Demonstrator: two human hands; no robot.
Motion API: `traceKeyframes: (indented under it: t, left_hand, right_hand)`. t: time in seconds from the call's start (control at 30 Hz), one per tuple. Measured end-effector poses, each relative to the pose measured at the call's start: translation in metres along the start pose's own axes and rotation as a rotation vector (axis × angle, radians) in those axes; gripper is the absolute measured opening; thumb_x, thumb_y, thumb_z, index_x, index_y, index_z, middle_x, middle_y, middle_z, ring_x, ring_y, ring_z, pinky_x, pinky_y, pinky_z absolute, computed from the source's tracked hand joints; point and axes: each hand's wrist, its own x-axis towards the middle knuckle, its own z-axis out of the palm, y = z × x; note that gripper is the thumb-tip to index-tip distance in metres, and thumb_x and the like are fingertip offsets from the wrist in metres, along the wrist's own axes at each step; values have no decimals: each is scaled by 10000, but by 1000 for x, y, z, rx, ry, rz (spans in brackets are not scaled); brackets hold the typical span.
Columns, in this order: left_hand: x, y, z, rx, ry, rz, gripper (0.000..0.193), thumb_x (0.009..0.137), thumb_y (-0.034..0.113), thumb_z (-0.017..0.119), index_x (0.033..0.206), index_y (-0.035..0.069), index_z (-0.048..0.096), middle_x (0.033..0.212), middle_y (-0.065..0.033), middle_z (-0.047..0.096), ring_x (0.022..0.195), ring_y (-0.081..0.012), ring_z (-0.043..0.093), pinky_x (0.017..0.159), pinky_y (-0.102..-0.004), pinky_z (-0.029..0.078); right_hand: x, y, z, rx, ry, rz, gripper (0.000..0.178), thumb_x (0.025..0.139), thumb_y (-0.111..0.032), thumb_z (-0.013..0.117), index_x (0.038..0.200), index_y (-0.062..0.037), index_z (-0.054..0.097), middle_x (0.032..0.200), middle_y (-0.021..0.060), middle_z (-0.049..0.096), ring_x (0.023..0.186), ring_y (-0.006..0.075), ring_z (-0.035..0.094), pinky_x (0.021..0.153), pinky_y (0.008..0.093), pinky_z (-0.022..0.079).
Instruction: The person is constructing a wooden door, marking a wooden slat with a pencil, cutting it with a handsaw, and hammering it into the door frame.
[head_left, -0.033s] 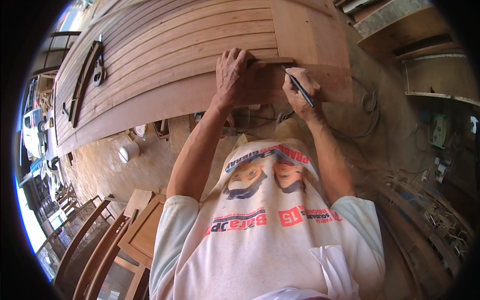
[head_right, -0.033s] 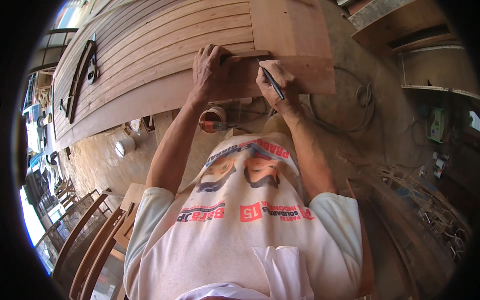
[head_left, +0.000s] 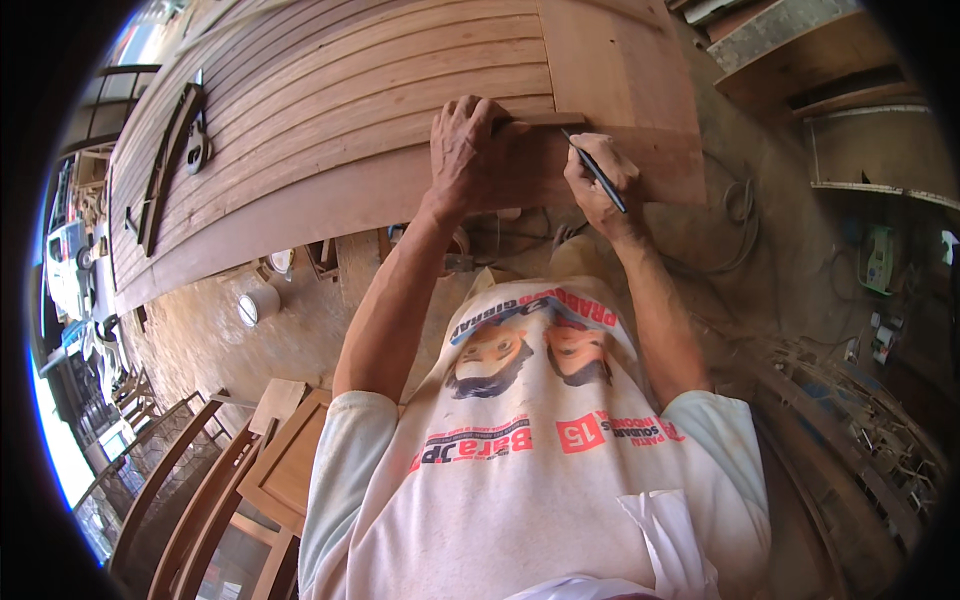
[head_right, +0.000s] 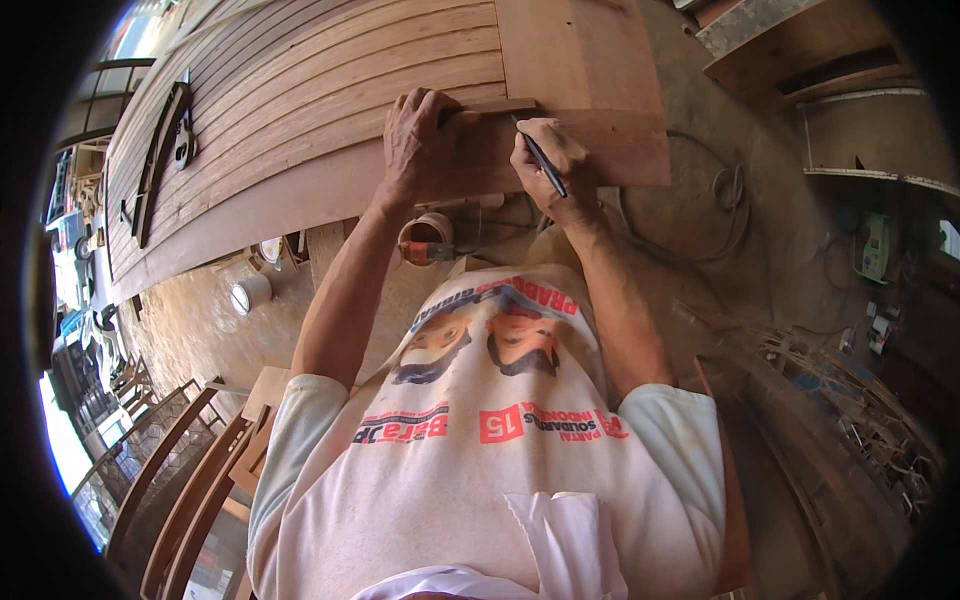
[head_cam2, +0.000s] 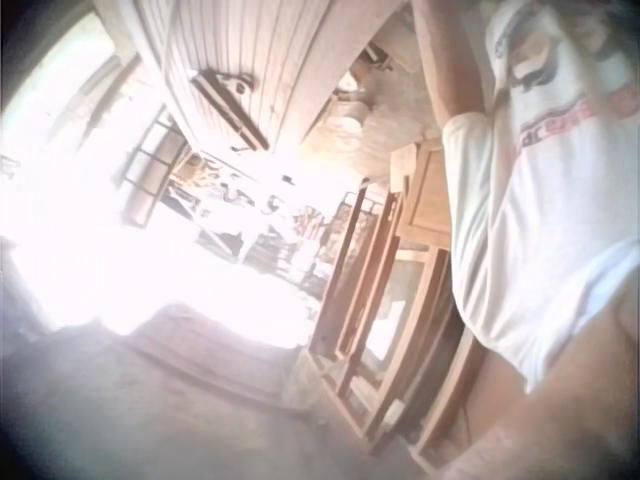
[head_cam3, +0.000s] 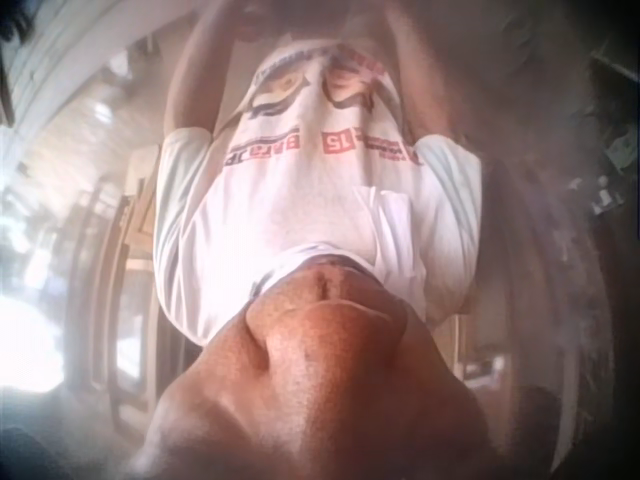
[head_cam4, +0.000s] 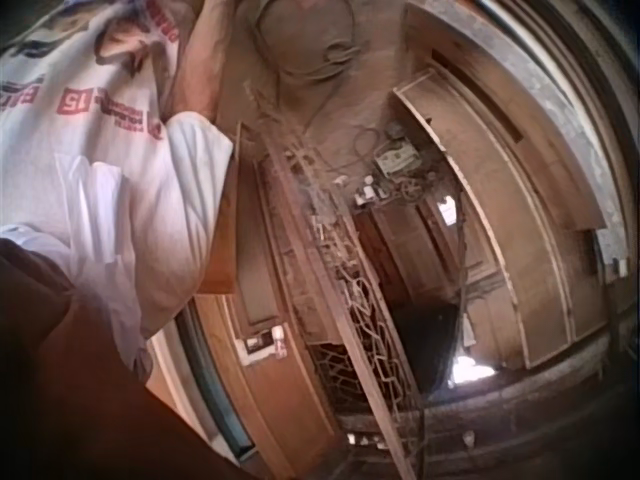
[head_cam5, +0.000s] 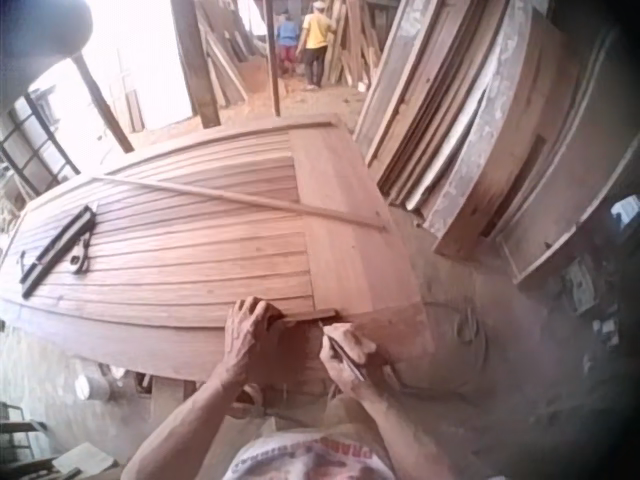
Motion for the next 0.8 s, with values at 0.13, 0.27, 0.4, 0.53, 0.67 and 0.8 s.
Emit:
traceKeyframes:
  t: [0.13,0.27,0.4,0.53,0.67,0.8]
  left_hand:
    - [1,0,-2,13,-5,14,256,919,349,769,995,110,715,1038,-123,650,1055,-348,589,952,-476,449]
    - [0,0,0,10,12,37,269,924,362,772,991,107,716,1047,-123,657,1055,-353,595,949,-480,454]
    - [0,-6,7,53,75,31,278,877,356,830,979,115,738,1024,-98,694,1031,-339,648,914,-458,502]
    - [2,-5,8,54,79,27,284,867,366,843,967,120,742,1020,-94,698,1022,-339,653,911,-455,509]
    - [2,-4,7,61,85,42,289,866,371,845,964,118,743,1017,-94,699,1012,-342,656,908,-454,513]
    - [2,-3,7,59,90,56,292,870,376,840,965,117,744,1014,-97,698,1014,-340,656,905,-454,514]
  right_hand:
    - [4,1,1,-16,14,-35,186,909,34,736,1081,-9,677,984,197,746,889,375,765,789,419,630]
    - [5,5,3,-20,40,-67,165,915,10,727,1066,-30,673,964,193,744,849,387,754,725,427,631]
    - [5,7,4,-26,29,-75,166,920,7,730,1071,-31,672,951,193,751,854,382,761,727,425,635]
    - [4,10,4,-33,20,-73,170,921,2,735,1076,-28,672,957,198,753,875,380,764,736,423,638]
    - [4,9,3,-37,17,-59,169,924,1,731,1080,-27,672,969,192,755,898,378,765,746,419,639]
    - [6,8,1,-37,19,-72,168,924,1,731,1079,-27,672,970,183,754,900,374,765,753,420,639]
